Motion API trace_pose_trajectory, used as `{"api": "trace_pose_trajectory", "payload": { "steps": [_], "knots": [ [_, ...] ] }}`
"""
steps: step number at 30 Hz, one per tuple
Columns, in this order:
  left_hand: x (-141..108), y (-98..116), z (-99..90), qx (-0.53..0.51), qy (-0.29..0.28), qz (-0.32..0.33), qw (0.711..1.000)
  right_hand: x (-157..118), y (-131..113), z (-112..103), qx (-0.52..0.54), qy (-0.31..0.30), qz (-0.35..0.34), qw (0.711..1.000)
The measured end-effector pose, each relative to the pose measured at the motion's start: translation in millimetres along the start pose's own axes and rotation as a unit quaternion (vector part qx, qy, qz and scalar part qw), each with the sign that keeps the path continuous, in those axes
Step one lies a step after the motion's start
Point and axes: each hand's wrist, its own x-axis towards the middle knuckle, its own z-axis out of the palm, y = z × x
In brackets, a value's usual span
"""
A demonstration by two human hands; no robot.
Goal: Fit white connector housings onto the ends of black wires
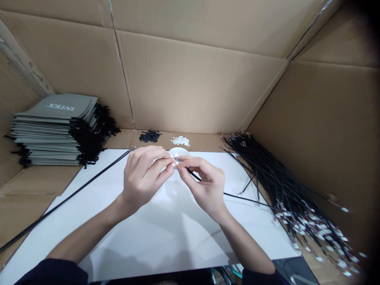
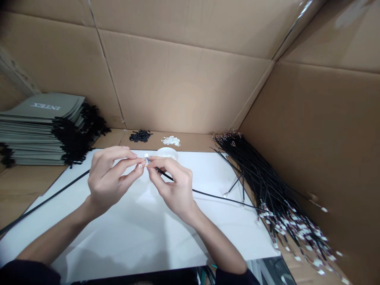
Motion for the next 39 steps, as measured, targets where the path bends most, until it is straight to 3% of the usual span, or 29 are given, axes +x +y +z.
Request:
{"api": "trace_pose_trajectory", "payload": {
  "steps": [6,18,21,25,30,33,36,39],
  "knots": [
    [1.0,-3.2,-4.5,-0.033,-0.025,0.006,0.999,0.9,-1.3,-0.9,-0.045,-0.016,-0.037,0.998],
    [12.0,-20.2,-8.2,-0.216,-0.071,-0.132,0.965,5.5,-7.9,-13.3,0.052,-0.086,0.034,0.994],
    [10.0,-22.8,-7.7,-0.282,-0.115,-0.112,0.946,6.9,-8.0,-14.3,0.07,-0.095,0.037,0.992],
    [10.1,-22.8,-9.0,-0.324,-0.128,-0.116,0.93,7.7,-8.2,-14.5,0.07,-0.093,0.035,0.993],
    [12.0,-20.8,-10.4,-0.314,-0.125,-0.108,0.935,7.4,-10.5,-14.1,0.086,-0.089,0.043,0.991],
    [12.3,-21.2,-10.2,-0.286,-0.12,-0.072,0.948,9.9,-11.0,-16.5,0.185,-0.1,0.1,0.972],
    [12.5,-23.1,-10.6,-0.245,-0.116,-0.022,0.962,14.8,-8.7,-21.3,0.294,-0.125,0.193,0.927],
    [12.1,-25.8,-11.8,-0.218,-0.113,0.021,0.969,19.3,-5.9,-24.8,0.31,-0.152,0.27,0.899]
  ]
}}
